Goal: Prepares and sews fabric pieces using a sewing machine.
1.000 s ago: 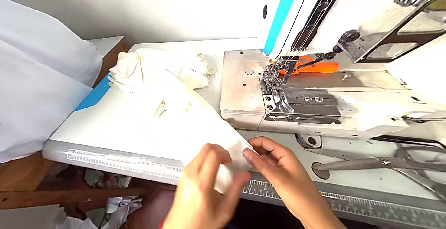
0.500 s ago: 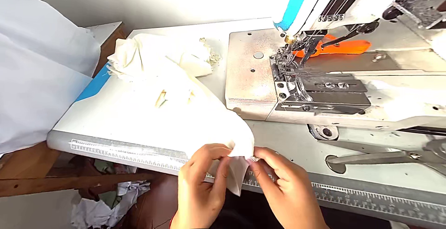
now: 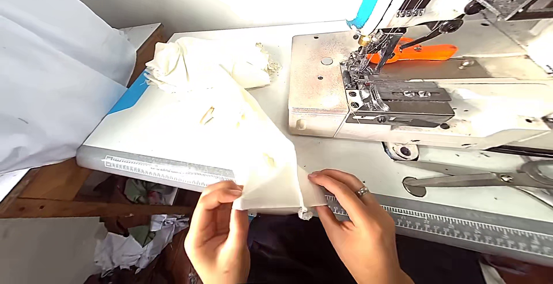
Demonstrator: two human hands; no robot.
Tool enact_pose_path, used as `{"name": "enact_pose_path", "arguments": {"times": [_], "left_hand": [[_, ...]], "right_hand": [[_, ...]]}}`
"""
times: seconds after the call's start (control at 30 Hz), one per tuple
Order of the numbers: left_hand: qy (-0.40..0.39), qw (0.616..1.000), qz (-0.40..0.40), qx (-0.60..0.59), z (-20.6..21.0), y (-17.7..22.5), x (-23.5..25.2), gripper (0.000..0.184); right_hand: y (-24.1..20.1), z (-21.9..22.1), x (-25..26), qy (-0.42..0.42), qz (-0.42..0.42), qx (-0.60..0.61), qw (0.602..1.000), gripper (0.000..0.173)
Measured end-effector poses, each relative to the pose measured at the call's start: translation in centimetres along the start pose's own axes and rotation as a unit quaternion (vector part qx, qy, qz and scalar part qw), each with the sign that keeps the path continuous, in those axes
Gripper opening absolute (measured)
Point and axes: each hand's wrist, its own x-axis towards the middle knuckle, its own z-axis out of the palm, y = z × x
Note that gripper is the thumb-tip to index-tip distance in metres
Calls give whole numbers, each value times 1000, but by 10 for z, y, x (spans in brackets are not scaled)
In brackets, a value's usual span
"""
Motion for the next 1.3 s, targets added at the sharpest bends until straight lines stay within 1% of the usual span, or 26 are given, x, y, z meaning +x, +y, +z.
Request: {"name": "enact_pose_path", "arguments": {"times": [0.03,0.07,0.1,0.13,0.17,0.2,0.23,0.27,0.3,0.33,0.37,0.43,0.47,0.57,0.63,0.7,0.8,0.9,0.97,1.03,1.1,1.13,1.2,1.23,1.27,1.3], "left_hand": [[32,994,-42,-100,5,4,0,13],[56,976,-87,-192,8,8,1,13],[65,957,-124,-255,9,11,2,13],[48,951,-138,-272,8,11,3,13],[7,963,-130,-237,4,9,3,13],[-53,980,-103,-165,0,6,4,13],[-115,988,-64,-81,-5,3,5,13],[-166,986,-31,-13,-8,1,6,12],[-204,979,-16,22,-10,2,8,12],[-227,973,-18,29,-12,3,11,13],[-241,970,-35,18,-13,5,14,15],[-255,963,-79,-28,-15,7,26,20],[-255,960,-96,-56,-16,6,32,21],[-246,959,-113,-89,-20,1,48,21],[-270,961,-59,-30,-24,0,54,22],[-295,951,37,85,-27,1,57,21],[-259,921,134,258,-18,3,44,27],[-215,910,157,318,-9,-3,35,23],[-198,913,156,322,-6,-3,33,20],[-179,926,157,292,-2,-6,35,19],[-171,951,148,210,7,-15,43,19],[-167,966,136,146,15,-20,49,21],[-154,983,89,34,40,-22,61,22],[-140,986,85,27,57,-19,68,21],[-133,984,112,50,73,-15,77,20],[-136,971,167,103,87,-11,88,18]], "right_hand": [[2,-2,-4,-3,-4,-13,1000,15],[5,-4,-5,0,-3,-13,1000,14],[8,-7,-4,9,7,10,1000,12],[10,-9,-2,22,33,66,997,11],[10,-10,1,30,80,155,984,10],[7,-13,6,35,144,264,953,10],[3,-15,12,37,209,383,899,10],[0,-16,16,27,255,481,838,10],[-2,-17,20,6,272,543,794,13],[-2,-18,21,-16,263,560,786,15],[1,-19,23,-37,229,534,813,17],[12,-21,26,-55,145,411,898,18],[17,-22,28,-52,112,364,923,18],[22,-27,32,-47,53,277,958,15],[23,-30,31,-57,18,239,969,16],[26,-32,27,-72,-23,202,976,21],[25,-25,22,-46,-60,90,993,26],[23,-19,21,-20,-66,18,997,26],[21,-17,21,-17,-57,16,998,24],[17,-16,20,-16,-50,17,998,21],[12,-14,20,-18,-44,8,999,20],[8,-13,22,-24,-36,4,999,20],[-3,-13,26,-47,14,34,998,20],[-8,-12,28,-51,52,77,994,20],[-11,-11,32,-52,93,130,986,19],[-13,-12,37,-53,134,186,972,19]]}}
